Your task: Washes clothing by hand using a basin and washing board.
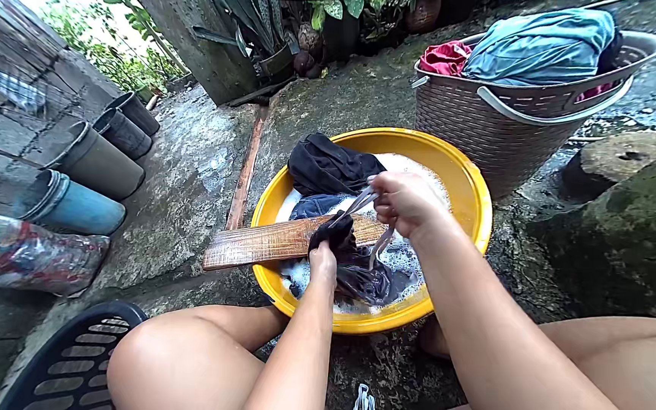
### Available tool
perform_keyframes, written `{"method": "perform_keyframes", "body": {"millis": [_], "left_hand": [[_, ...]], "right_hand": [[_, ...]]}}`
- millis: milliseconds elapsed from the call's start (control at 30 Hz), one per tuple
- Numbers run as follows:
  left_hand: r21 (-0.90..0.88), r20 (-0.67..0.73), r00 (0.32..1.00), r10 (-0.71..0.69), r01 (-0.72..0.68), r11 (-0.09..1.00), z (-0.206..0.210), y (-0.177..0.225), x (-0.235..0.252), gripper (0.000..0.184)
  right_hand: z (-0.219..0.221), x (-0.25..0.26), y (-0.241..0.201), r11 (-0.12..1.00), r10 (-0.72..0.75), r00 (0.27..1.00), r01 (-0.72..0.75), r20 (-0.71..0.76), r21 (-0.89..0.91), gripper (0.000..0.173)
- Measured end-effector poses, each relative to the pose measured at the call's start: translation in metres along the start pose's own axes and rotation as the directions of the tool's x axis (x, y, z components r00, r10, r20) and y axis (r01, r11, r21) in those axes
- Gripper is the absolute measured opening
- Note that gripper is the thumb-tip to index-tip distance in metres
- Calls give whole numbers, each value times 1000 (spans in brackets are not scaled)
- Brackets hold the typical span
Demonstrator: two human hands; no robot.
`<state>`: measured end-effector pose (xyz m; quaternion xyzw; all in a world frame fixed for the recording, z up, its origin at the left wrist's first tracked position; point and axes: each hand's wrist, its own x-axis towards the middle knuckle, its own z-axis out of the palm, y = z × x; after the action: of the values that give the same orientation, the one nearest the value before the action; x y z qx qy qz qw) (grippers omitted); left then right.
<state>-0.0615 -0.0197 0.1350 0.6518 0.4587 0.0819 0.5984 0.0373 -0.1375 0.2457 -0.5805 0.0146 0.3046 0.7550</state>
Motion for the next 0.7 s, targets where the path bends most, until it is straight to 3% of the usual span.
{"method": "perform_keyframes", "body": {"millis": [67, 133, 267, 367, 400, 433, 533, 600, 700], "left_hand": [[459, 65, 994, 93, -113, 881, -16, -6, 15, 55], [712, 118, 993, 24, -101, 695, -27, -9, 21, 65], [916, 96, 990, -99, -49, 399, -37, -2, 21, 79], [947, 113, 974, -194, -47, 316, -40, 4, 27, 97], [920, 163, 962, -219, -68, 386, -40, 9, 28, 96], [844, 234, 946, -225, -83, 530, -42, 14, 28, 90], [353, 432, 888, -157, -6, 936, -50, 31, 22, 59], [-24, 452, 891, 50, -44, 999, -51, 47, 14, 49], [-360, 319, 917, 240, -117, 926, -55, 78, 18, 55]], "right_hand": [[-9, -5, -16, 991, 15, 997, -5, -75, 134, 34], [-19, -8, -25, 967, 32, 989, 5, -145, 253, 35], [-25, -13, -34, 925, -16, 983, 84, -183, 370, 36], [-12, -20, -33, 927, -124, 985, 159, -124, 339, 37], [-7, -21, -31, 935, -190, 980, 199, -60, 293, 36], [-3, -22, -30, 941, -265, 964, 250, 36, 230, 35], [4, -20, -29, 937, -344, 880, 346, 327, 53, 29], [0, -12, -26, 951, -291, 873, 307, 392, 22, 29], [-19, 6, -14, 966, -238, 890, 258, 389, 2, 27]]}}
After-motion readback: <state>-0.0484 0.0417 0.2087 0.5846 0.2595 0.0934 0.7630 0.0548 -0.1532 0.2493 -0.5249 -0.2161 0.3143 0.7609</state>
